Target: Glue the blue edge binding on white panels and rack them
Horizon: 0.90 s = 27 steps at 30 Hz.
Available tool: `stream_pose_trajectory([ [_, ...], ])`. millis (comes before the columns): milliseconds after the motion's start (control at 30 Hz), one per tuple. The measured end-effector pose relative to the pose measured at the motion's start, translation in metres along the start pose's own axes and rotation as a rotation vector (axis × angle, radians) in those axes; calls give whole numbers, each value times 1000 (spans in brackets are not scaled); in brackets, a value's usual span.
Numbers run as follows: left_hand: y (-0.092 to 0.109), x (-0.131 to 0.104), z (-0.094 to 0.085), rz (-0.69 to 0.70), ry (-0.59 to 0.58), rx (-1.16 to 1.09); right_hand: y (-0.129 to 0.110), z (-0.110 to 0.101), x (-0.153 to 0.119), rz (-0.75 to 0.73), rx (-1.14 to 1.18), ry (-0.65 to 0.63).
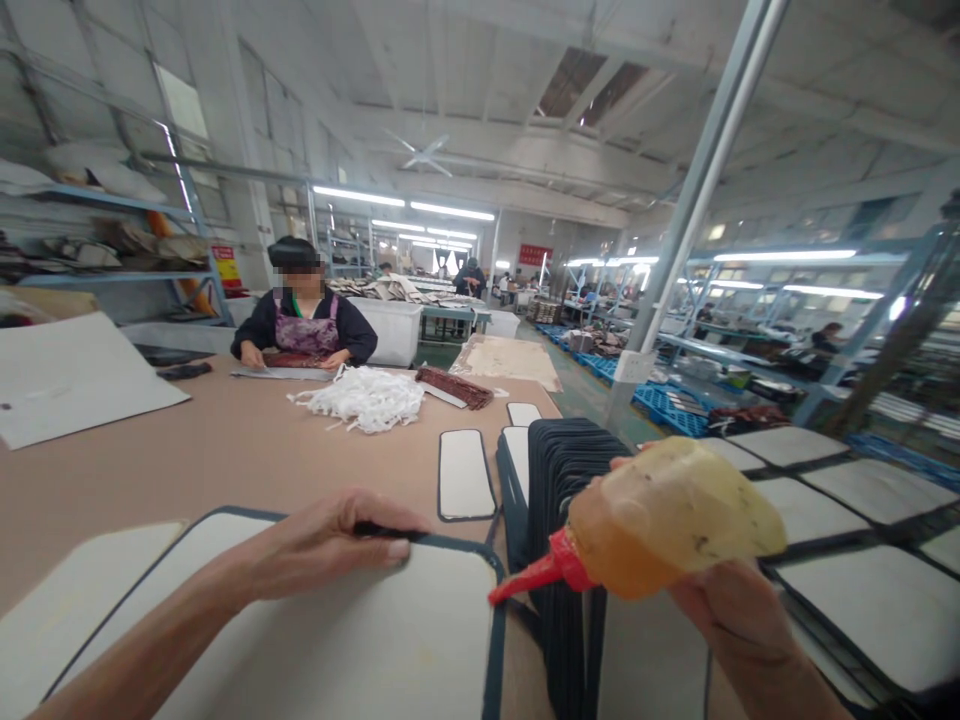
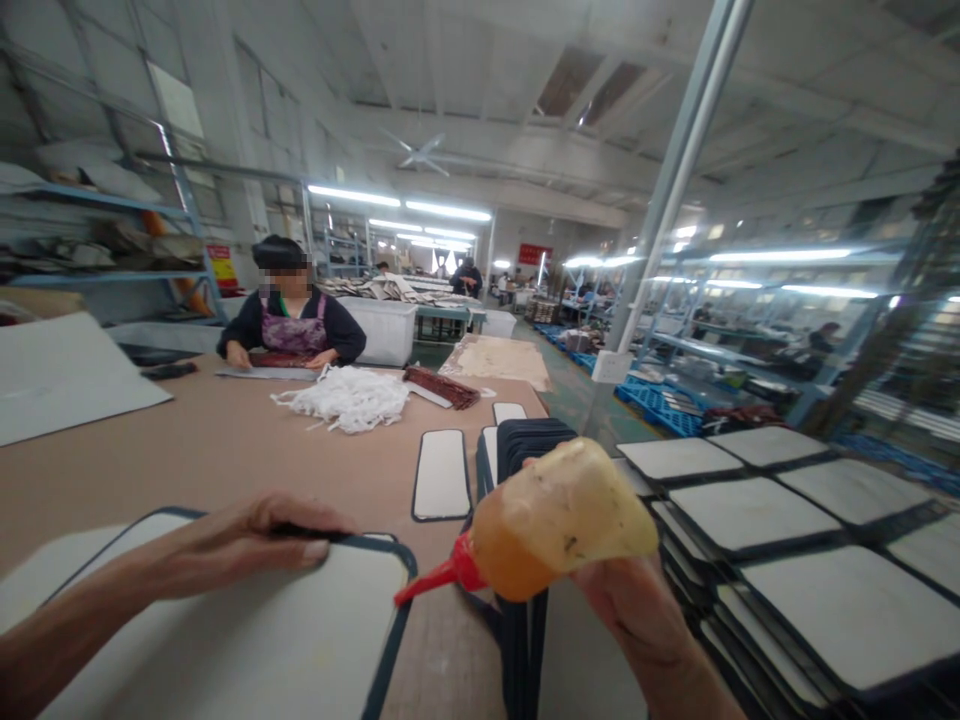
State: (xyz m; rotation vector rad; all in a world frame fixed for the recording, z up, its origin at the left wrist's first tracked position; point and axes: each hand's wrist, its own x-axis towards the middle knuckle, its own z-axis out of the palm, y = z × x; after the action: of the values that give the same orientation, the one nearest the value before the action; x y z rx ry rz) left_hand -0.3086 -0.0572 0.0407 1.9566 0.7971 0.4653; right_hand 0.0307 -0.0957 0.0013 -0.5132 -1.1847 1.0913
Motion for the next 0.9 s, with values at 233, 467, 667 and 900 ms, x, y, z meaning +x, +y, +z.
stream_pose_trajectory([
  [233,2,3,-1,-43,-44,-71,10,-11,0,31,-50,-78],
  [467,-14,11,-11,-35,-39,-25,11,-8,-6,41,42,33],
  [667,-24,18,-14,-56,-1,-15,5,6,-17,55,83,130],
  [900,-23,18,-16,-100,42,-69,8,1,-10,13,45,112],
])
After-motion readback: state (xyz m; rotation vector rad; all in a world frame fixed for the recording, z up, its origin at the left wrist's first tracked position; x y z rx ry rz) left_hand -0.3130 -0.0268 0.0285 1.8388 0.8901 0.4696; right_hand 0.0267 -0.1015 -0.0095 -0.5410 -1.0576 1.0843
